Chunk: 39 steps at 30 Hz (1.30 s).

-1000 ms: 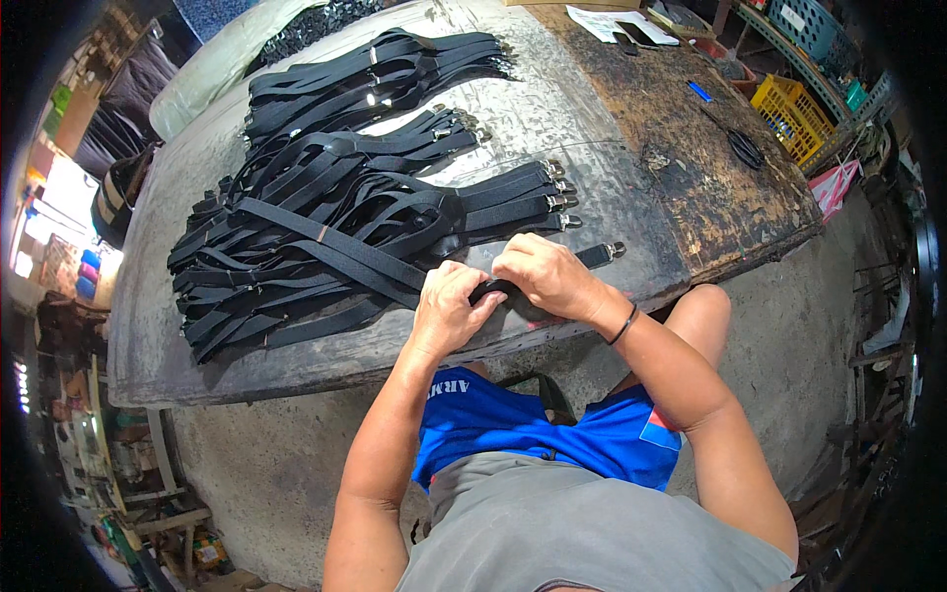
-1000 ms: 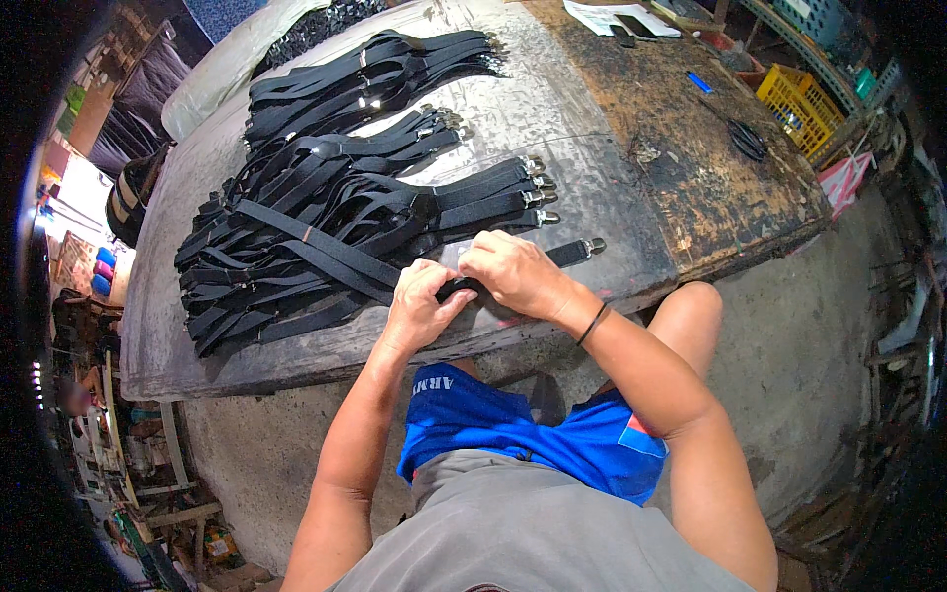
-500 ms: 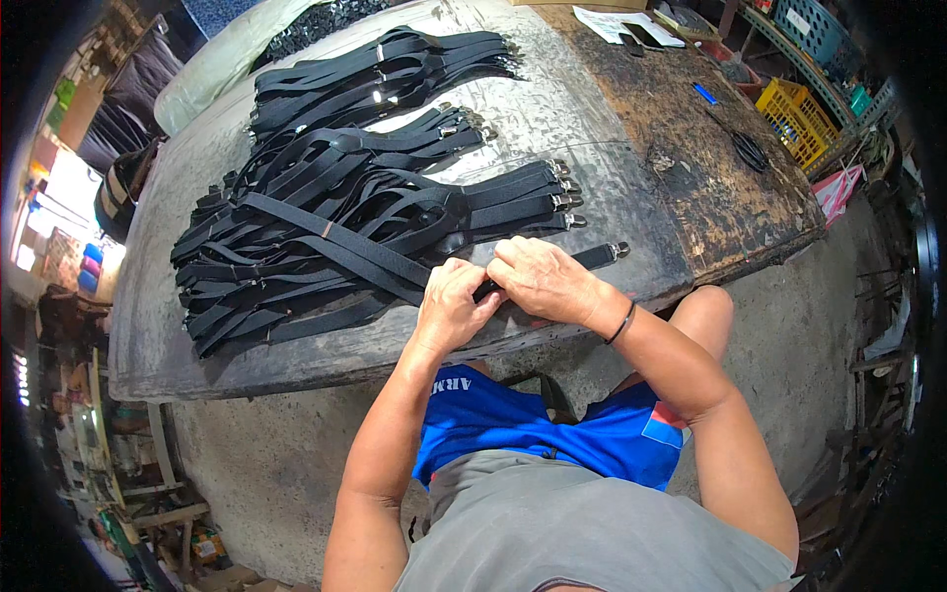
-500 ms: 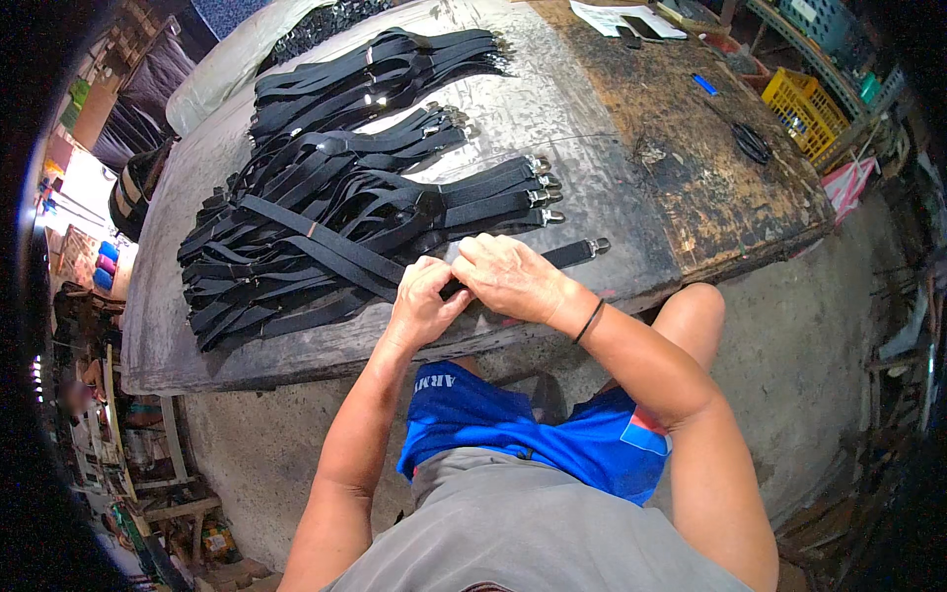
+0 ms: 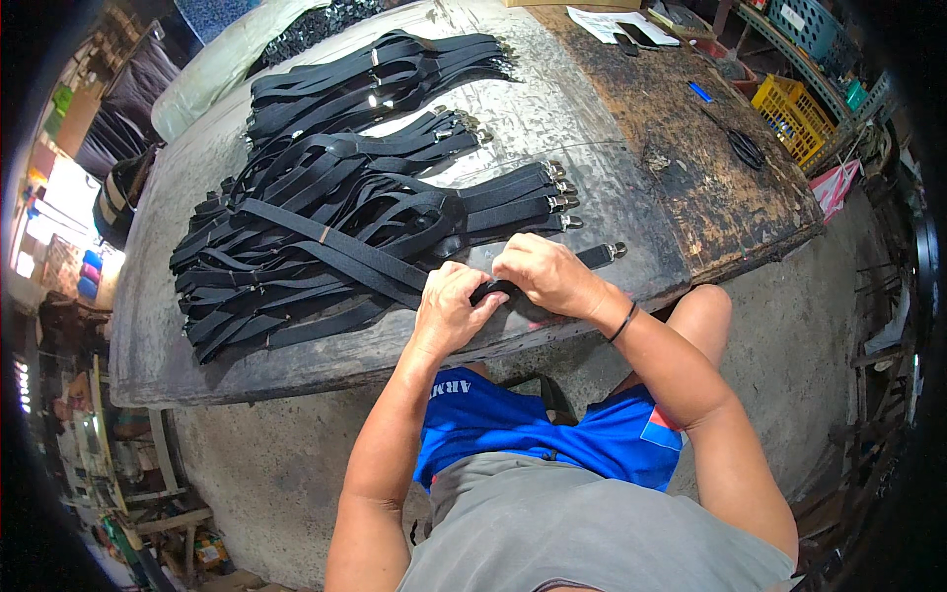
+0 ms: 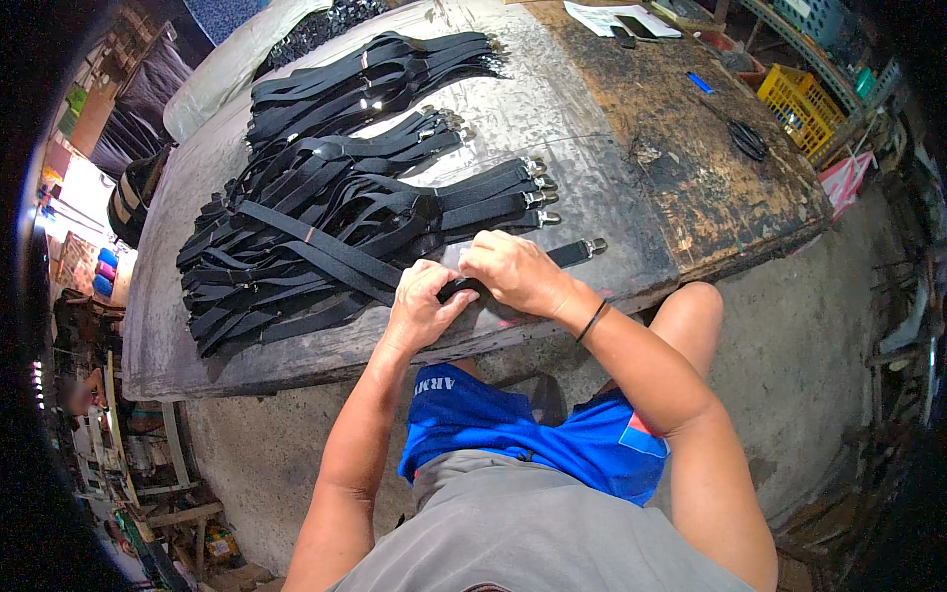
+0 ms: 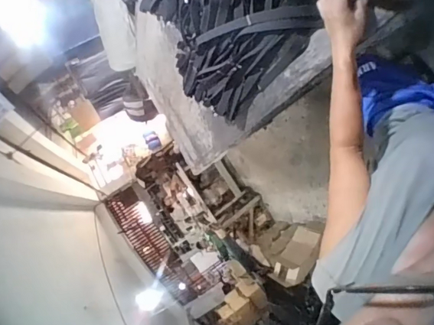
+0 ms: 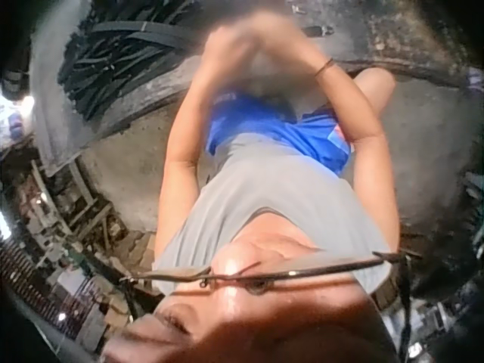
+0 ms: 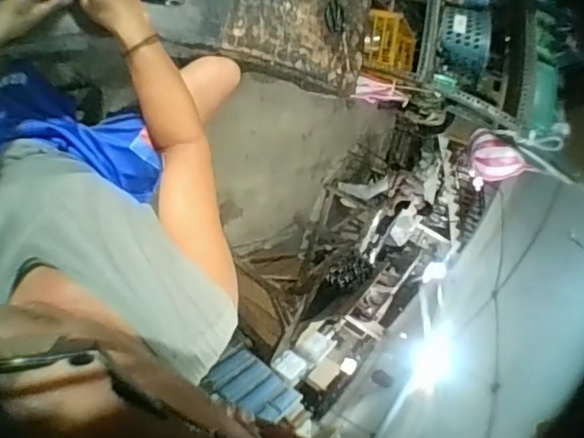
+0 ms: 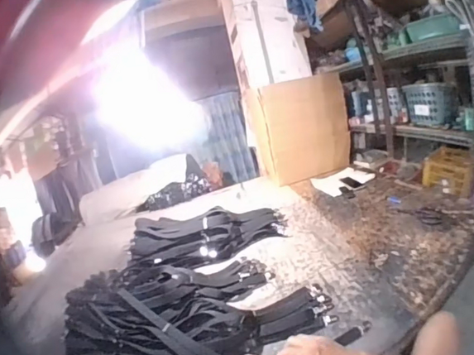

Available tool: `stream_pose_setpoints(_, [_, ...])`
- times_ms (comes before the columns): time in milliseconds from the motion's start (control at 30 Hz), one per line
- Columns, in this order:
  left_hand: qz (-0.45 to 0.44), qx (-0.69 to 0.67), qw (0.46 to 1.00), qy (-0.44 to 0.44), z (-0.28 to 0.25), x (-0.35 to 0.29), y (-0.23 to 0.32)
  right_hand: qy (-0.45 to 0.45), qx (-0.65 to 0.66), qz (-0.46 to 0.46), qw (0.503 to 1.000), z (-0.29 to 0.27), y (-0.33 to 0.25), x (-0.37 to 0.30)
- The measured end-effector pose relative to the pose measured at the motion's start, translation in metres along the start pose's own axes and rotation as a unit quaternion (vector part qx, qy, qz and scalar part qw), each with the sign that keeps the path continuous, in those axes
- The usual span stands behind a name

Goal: The person attaches metal clips onto elastic suspender straps by hand, assembling each suspender on a table.

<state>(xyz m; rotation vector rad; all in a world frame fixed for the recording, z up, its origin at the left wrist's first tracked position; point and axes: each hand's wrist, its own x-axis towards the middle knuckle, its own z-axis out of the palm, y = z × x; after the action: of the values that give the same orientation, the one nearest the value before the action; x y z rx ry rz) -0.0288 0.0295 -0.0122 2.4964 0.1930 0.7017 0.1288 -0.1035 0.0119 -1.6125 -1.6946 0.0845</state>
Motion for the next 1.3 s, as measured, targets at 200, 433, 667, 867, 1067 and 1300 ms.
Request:
stream_pose_setpoints(200, [0.020,-0.003,1.000,0.010,0.002,0.000,-0.002,-0.025,-0.049,-0.038,0.998,0.001,-0.002,0.004])
stream_pose_setpoints(433, [-0.005,-0.007,1.000,-0.001,0.003,-0.002,-0.006,-0.076,-0.183,-0.079,0.977,0.004,-0.011,0.008])
stream_pose_setpoints(667, [-0.018,-0.006,1.000,0.005,0.003,-0.001,-0.003,0.027,0.006,0.027,0.999,0.002,-0.002,0.007])
stream_pose_setpoints(867, [-0.031,-0.011,0.999,0.003,0.000,-0.002,0.002,-0.010,0.005,-0.007,1.000,0.001,0.004,-0.002])
stream_pose_setpoints(1067, [-0.004,-0.013,1.000,0.006,0.001,-0.001,0.000,-0.029,-0.036,-0.041,0.998,-0.001,-0.001,0.004])
stream_pose_setpoints(1300, [0.007,0.003,1.000,-0.002,0.001,0.001,-0.003,-0.066,-0.191,-0.077,0.976,0.009,-0.006,0.003])
